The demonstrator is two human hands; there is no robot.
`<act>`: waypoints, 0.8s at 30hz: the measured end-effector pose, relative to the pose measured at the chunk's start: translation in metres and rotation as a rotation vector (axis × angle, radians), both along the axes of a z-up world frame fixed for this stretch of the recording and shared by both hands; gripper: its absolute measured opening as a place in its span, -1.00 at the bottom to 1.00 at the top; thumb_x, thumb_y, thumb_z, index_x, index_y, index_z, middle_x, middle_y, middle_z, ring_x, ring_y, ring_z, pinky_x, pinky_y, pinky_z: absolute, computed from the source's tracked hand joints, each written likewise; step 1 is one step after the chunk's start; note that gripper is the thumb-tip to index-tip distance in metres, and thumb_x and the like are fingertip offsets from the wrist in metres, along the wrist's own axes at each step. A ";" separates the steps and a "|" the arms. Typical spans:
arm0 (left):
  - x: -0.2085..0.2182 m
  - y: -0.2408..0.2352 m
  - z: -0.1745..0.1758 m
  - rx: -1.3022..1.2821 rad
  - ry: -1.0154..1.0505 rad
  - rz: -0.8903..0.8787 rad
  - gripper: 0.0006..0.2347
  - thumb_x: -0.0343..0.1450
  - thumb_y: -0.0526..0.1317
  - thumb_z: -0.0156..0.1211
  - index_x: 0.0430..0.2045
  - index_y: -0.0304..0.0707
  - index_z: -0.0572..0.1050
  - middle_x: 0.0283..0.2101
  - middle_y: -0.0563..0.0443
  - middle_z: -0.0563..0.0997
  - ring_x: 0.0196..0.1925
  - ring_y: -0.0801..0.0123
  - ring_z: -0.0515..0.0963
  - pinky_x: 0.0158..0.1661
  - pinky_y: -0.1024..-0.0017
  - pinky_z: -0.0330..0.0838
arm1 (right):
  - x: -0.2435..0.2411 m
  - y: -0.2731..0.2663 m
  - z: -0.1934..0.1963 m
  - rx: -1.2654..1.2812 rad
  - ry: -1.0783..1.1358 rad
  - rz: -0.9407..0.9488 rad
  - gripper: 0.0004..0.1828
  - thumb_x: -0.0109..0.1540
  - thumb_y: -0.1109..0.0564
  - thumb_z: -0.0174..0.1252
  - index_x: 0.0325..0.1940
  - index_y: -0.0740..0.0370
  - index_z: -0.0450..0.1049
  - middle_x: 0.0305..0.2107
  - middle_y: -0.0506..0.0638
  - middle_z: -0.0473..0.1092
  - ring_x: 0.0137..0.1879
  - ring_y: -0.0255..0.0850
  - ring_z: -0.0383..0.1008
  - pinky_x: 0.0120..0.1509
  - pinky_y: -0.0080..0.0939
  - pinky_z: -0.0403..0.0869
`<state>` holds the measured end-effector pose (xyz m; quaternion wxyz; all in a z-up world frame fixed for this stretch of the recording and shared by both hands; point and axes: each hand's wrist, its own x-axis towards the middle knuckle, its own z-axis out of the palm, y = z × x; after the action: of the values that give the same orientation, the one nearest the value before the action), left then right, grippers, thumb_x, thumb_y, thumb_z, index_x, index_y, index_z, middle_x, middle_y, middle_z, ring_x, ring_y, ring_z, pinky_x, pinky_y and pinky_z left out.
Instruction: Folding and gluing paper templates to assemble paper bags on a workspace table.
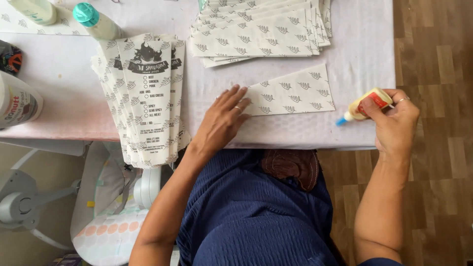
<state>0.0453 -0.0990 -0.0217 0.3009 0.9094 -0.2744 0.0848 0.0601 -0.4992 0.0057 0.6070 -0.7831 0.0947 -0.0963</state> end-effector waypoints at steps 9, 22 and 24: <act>-0.001 -0.005 -0.001 0.075 -0.093 0.034 -0.85 0.44 -0.22 0.30 -0.21 -0.28 0.60 0.05 -0.05 0.62 0.16 0.07 0.59 -0.45 0.15 0.57 | -0.021 0.068 -0.005 0.204 -0.283 0.140 -0.58 0.27 0.33 0.35 0.11 0.33 0.30 -0.20 0.18 0.45 -0.06 0.00 0.58 0.11 0.02 0.70; 0.022 0.002 0.025 0.062 0.184 0.176 -0.91 0.46 -0.21 0.22 -0.34 -0.19 0.61 -0.66 -0.04 0.62 -0.59 0.00 0.67 -0.39 0.21 0.56 | -0.014 0.113 -0.028 -0.084 -0.353 0.254 -0.68 0.18 0.40 0.41 -0.05 0.42 0.46 -0.30 0.26 0.57 -0.14 -0.08 0.63 -0.02 -0.08 0.56; 0.023 0.003 0.025 0.060 0.218 0.174 -0.89 0.48 -0.18 0.21 -0.33 -0.18 0.61 -0.67 -0.04 0.61 -0.59 0.01 0.67 -0.37 0.21 0.56 | -0.010 0.088 -0.032 -0.020 -0.338 0.148 -0.63 0.21 0.41 0.41 0.00 0.40 0.41 -0.29 0.19 0.51 -0.13 -0.16 0.54 0.04 -0.08 0.56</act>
<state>0.0686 -0.0958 0.0031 0.2932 0.9421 -0.1629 0.0031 0.0501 -0.4108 -0.0264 0.6117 -0.7668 -0.0672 -0.1825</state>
